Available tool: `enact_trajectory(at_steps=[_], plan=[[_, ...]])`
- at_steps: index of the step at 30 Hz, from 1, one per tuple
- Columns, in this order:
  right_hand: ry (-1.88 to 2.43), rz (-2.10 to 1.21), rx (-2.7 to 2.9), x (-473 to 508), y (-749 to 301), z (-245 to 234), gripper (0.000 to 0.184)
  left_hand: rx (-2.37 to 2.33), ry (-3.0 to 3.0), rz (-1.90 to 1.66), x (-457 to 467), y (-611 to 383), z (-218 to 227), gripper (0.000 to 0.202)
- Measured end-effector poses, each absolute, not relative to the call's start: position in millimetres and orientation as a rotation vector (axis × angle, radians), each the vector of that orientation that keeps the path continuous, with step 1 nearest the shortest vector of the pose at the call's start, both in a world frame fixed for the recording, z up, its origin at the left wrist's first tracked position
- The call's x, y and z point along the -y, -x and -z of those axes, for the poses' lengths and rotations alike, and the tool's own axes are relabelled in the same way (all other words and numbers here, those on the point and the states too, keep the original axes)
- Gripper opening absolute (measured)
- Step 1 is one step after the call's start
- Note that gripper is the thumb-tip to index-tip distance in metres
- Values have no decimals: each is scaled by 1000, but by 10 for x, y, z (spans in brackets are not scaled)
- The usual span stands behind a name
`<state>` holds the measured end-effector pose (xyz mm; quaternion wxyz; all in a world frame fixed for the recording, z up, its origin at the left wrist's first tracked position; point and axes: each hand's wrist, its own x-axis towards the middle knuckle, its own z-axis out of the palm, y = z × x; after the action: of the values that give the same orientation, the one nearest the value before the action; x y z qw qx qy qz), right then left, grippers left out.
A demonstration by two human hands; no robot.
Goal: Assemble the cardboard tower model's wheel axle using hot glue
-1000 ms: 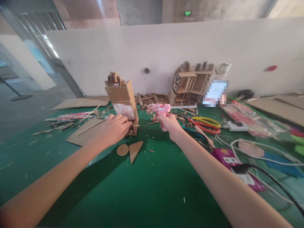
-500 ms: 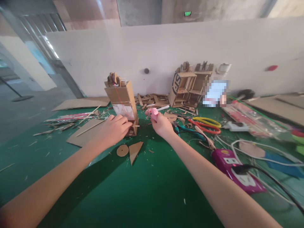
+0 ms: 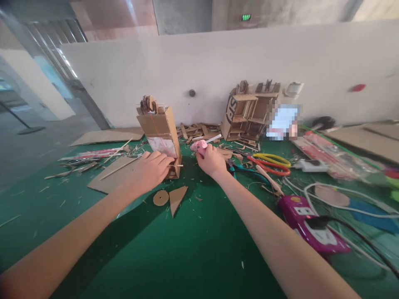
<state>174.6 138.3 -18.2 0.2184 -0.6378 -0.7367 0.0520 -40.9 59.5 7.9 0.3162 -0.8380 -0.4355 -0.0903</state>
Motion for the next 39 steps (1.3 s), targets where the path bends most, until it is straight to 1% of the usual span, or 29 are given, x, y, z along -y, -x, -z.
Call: enact_trajectory(at_steps=[3, 5, 7, 10, 13, 15, 19, 21, 23, 25, 28, 31, 33, 35, 39], plan=[[1779, -64, 2052, -1283, -1771, 105, 45, 1134, 2211, 224, -588, 411, -87, 20], [1816, 75, 2087, -1160, -1802, 14, 46, 1124, 2213, 219, -576, 413, -100, 19], [1841, 219, 2167, -1004, -1831, -92, 40, 1119, 2222, 211, -565, 415, -113, 18], [1830, 190, 2301, -786, -1844, -210, 33, 1118, 2240, 201, -559, 412, -120, 17], [1638, -41, 2410, -697, -1809, -203, 36, 1103, 2232, 217, -573, 398, -103, 16], [1522, -224, 2382, -728, -1761, -136, 40, 1093, 2222, 228, -585, 388, -88, 16], [1345, -401, 2269, -913, -1620, 23, 57, 1100, 2238, 233, -587, 388, -88, 17], [1335, -602, 2183, -1008, -1542, 74, 62, 1116, 2261, 240, -579, 400, -114, 17], [1340, -739, 2144, -1080, -1477, 101, 62, 1126, 2291, 255, -575, 417, -150, 18], [1337, -785, 2140, -1125, -1438, 109, 55, 1129, 2319, 278, -582, 439, -188, 17], [1330, -746, 2150, -1149, -1438, 103, 37, 1125, 2369, 300, -596, 475, -226, 15], [1328, -616, 2175, -1129, -1495, 79, 22, 1119, 2405, 314, -577, 517, -233, 15], [1314, -514, 2181, -1094, -1550, 45, 20, 1105, 2414, 346, -540, 556, -233, 15], [1302, -411, 2160, -1051, -1608, -6, 23, 1090, 2412, 429, -499, 611, -239, 15], [1153, -259, 2061, -961, -1691, -99, 24, 1143, 2337, 710, -479, 742, -260, 13]])
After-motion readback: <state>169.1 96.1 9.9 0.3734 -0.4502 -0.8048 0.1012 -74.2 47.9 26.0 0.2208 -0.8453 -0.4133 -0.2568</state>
